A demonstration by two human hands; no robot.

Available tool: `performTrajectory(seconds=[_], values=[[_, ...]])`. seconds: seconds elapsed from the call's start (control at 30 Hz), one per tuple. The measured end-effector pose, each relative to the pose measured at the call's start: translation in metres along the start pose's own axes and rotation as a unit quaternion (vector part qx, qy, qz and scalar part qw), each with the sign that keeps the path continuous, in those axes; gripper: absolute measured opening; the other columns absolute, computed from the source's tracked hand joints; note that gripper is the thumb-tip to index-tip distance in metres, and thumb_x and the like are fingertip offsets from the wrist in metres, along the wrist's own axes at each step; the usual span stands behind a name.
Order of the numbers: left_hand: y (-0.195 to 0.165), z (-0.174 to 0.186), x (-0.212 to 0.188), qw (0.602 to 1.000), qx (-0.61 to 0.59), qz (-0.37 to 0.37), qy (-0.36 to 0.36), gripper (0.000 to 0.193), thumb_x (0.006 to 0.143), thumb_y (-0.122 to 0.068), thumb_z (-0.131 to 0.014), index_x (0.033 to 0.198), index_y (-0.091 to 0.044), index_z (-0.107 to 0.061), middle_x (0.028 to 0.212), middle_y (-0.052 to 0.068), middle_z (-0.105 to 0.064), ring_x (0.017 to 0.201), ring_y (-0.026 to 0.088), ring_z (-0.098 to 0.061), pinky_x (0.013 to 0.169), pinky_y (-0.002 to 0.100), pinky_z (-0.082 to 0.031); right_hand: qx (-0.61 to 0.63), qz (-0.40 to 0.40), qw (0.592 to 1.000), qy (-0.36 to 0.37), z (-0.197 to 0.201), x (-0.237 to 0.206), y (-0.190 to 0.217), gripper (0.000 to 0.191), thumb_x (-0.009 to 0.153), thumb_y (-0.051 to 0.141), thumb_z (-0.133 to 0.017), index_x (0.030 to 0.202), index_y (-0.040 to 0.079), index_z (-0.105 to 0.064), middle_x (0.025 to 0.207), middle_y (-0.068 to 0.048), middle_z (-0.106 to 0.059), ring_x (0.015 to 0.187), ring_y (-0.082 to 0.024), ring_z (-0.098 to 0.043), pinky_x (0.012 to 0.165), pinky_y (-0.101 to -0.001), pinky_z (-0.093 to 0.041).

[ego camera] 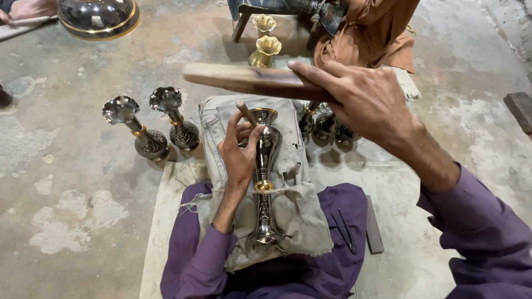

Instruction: The person sits cross-legged on the floor with a silver vase held in a cloth cushion on their lap. They hold a small punch against the vase surface and repeatedly strike it with a wooden mallet, working the decorative pattern around the vase body, rotating the vase as they go.

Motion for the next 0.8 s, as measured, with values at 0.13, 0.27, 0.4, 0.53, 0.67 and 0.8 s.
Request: performTrajectory(seconds=[0.13,0.27,0.4,0.53,0.67,0.8], values=[[0.003,0.0,-0.001,1.0,0.01,0.021,-0.001,0.047,0.097,-0.009,-0.075,0.139,-0.006,-0.054,0.099,0.012,-0.079,0.091,0.021,-0.081,0.072,0.032,-0.066,0.038,-0.037,0.994,0.097,-0.018,0.009,-0.006,0.062,0.101,0.017,-0.062,0.159,0.033,-0.045,0.11,-0.001,-0.071,0.062,-0.013,-0.066,0.05,-0.0309,-0.056],[0.003,-0.001,-0.001,1.0,0.02,0.007,-0.003,0.046,0.096,-0.011,-0.077,0.136,-0.006,-0.054,0.097,0.012,-0.078,0.091,0.021,-0.081,0.072,0.032,-0.067,-0.073,-0.012,0.989,0.126,-0.022,0.013,0.002,0.055,0.109,0.018,-0.058,0.158,0.04,-0.044,0.098,0.001,-0.073,0.06,-0.011,-0.064,0.052,-0.0296,-0.055],[0.0,-0.004,0.001,1.0,0.026,-0.011,0.011,0.044,0.097,-0.013,-0.077,0.136,-0.009,-0.057,0.099,0.012,-0.08,0.09,0.021,-0.081,0.074,0.033,-0.068,0.047,-0.019,0.997,0.066,-0.011,0.018,0.002,0.064,0.099,0.017,-0.063,0.158,0.028,-0.043,0.111,-0.005,-0.073,0.064,-0.012,-0.064,0.051,-0.0294,-0.054],[-0.007,-0.008,0.006,0.997,0.054,-0.037,0.037,0.043,0.098,-0.018,-0.077,0.136,-0.012,-0.058,0.101,0.012,-0.08,0.089,0.021,-0.081,0.071,0.033,-0.069,0.009,-0.038,0.993,0.113,-0.021,0.005,-0.008,0.061,0.1,0.016,-0.062,0.155,0.034,-0.047,0.107,-0.002,-0.075,0.066,-0.013,-0.066,0.053,-0.0306,-0.055],[-0.01,-0.009,0.013,0.996,0.04,-0.037,0.067,0.045,0.097,-0.02,-0.075,0.138,-0.012,-0.058,0.099,0.013,-0.08,0.087,0.023,-0.081,0.071,0.037,-0.069,0.13,-0.107,0.979,0.112,-0.029,-0.01,-0.022,0.076,0.09,0.003,-0.06,0.161,0.025,-0.042,0.13,-0.008,-0.069,0.071,-0.014,-0.065,0.048,-0.0293,-0.055],[0.001,-0.024,0.029,0.985,0.067,0.01,0.156,0.041,0.098,-0.023,-0.074,0.135,-0.015,-0.06,0.099,0.012,-0.08,0.082,0.022,-0.081,0.069,0.037,-0.07,0.035,-0.102,0.988,0.11,-0.031,-0.023,-0.028,0.06,0.094,0.012,-0.067,0.15,0.029,-0.052,0.115,-0.004,-0.075,0.066,-0.018,-0.067,0.052,-0.035,-0.055]])
Point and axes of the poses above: each hand's wrist, its own x-axis towards the middle knuckle, its own z-axis out of the back of the hand, y = z × x, the point moved 10 cm from there along x, towards the middle knuckle
